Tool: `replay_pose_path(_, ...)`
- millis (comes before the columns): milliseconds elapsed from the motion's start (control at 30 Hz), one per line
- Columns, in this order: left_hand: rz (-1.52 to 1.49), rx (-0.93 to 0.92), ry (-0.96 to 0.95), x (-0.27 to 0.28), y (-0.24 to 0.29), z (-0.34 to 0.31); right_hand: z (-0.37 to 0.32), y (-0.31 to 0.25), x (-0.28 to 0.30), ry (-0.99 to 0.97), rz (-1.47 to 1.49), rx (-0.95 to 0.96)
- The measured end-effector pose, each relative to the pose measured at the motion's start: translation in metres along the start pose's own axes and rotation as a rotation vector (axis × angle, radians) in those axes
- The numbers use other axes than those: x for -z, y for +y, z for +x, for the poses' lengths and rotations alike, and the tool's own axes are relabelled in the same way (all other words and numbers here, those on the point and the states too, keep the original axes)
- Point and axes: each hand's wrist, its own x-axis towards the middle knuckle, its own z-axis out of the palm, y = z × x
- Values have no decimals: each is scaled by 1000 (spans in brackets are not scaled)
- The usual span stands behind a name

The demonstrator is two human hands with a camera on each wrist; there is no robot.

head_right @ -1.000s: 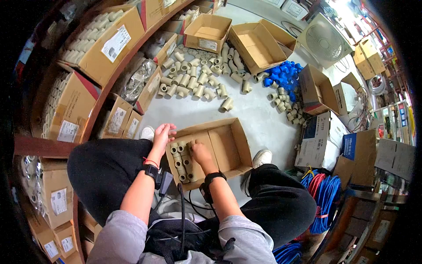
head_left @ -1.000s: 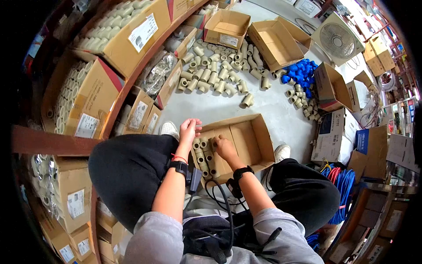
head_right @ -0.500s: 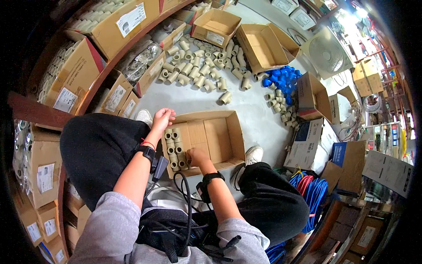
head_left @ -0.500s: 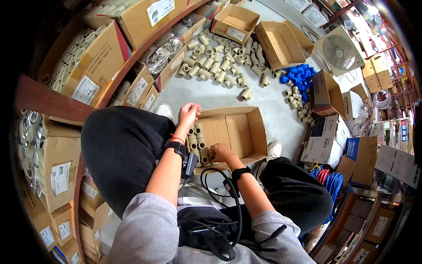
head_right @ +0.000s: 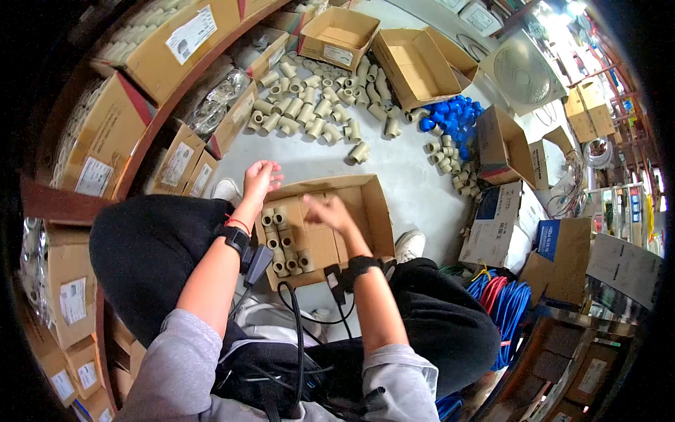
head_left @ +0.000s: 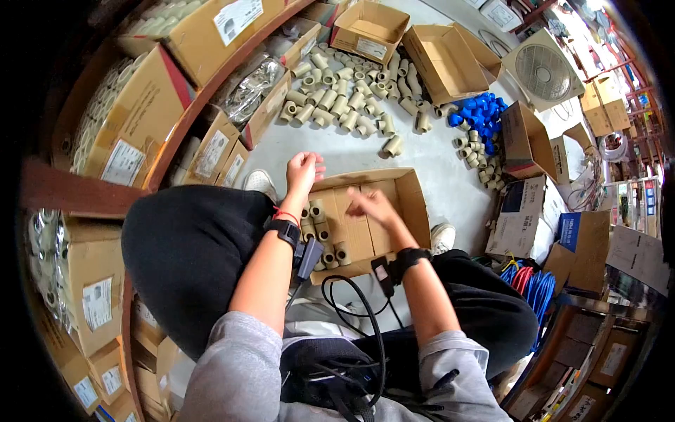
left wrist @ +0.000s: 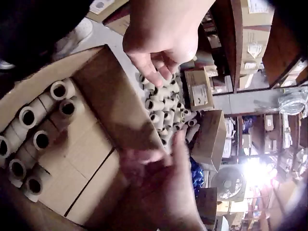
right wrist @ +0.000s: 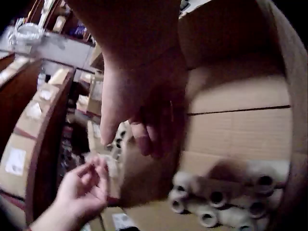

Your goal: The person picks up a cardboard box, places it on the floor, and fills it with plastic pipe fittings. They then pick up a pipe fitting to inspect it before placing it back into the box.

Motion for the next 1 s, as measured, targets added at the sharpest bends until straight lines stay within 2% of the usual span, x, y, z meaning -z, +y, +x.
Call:
replay_pose_path(33,13,0,-15,-4,4,8,10,-6,10,28,196,89)
replay_pose_path(67,27,1,-31,-9,7,16,11,-26,20,84,237,154)
replay_pose_path(167,116,63,-92,-28,19,38,30,-47,58,175,521,132)
replay_pose_path(233,205,103,-139,-39,18,54,49,-37,86,371,475,134)
replay_pose_path(333,315,235,-289,-59,20,70,69,-14,128,552,377,3)
replay_pose_path(433,280,349,-380,-79,12,81,77,3,158,557,91,-119)
replay_pose_path(567,156,517,-499,-106,-17,100,96,38,180,494,-42,-111)
replay_pose_path(733,69,705,-542,-141,-37,110,122,34,173,502,-170,-105)
replay_pose_path(767,62,715,-530,-146,-40,110,125,32,169,498,-188,-108)
replay_pose_path(800,55,723,-517,-150,-44,113,131,35,166,531,-181,15)
replay_pose_path(900,16,728,-498,-154,-50,120,136,35,165,525,-290,73)
replay_pose_path(1000,-1,708,-470,-154,-47,120,128,26,164,505,-276,-32)
